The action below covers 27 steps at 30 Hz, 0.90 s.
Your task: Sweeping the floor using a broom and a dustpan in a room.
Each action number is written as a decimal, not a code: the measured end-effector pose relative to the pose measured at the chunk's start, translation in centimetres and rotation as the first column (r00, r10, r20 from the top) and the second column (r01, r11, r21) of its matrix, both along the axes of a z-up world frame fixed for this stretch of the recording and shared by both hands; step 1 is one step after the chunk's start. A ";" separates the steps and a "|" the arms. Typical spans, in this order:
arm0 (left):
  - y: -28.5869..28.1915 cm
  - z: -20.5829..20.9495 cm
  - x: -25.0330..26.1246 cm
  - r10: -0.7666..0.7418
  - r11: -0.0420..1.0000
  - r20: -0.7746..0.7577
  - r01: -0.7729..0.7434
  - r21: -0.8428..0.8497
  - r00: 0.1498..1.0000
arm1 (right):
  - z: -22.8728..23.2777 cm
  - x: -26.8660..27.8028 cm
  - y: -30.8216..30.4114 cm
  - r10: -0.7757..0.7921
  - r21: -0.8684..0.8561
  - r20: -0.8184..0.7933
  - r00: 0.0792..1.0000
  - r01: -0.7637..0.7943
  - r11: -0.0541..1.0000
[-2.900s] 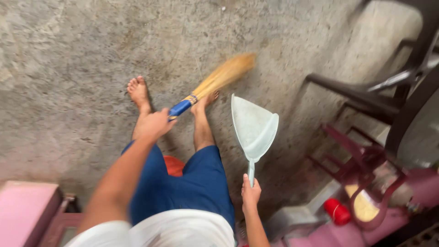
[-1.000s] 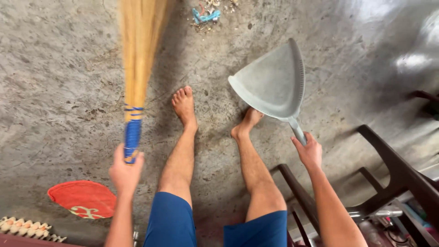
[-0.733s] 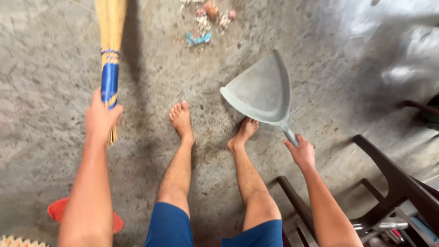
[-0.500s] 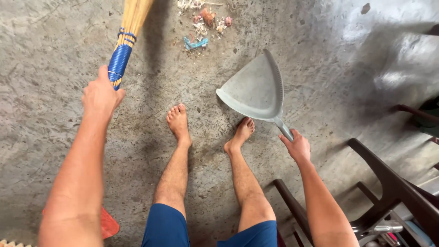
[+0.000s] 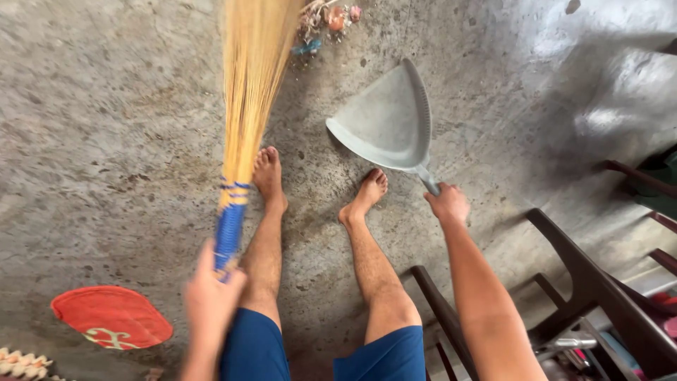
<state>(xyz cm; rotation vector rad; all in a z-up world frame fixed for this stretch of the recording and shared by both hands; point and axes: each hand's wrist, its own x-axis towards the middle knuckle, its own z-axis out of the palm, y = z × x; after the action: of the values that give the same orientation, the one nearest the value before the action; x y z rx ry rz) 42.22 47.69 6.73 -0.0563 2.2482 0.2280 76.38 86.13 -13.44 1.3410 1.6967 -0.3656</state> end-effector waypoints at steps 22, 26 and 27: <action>7.1 -8.1 1.4 0.543 0.787 0.139 -0.560 0.258 0.828 | -11.7 -13.7 -4.7 0.051 0.487 -0.586 0.809 0.301 0.820; 7.3 -7.9 0.1 0.522 0.817 0.167 -0.547 0.181 0.836 | -10.8 -27.5 -5.4 0.196 0.382 -0.797 0.572 0.224 0.896; 7.2 -8.1 -0.1 0.518 0.824 0.172 -0.543 0.161 0.838 | -10.9 -31.1 -5.5 0.245 0.374 -0.813 0.528 0.151 0.915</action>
<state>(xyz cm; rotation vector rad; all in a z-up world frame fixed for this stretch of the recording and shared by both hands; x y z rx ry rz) 42.13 54.89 -1.37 -0.5809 2.0288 0.7368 45.33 80.60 -24.34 1.5115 2.7691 -0.7691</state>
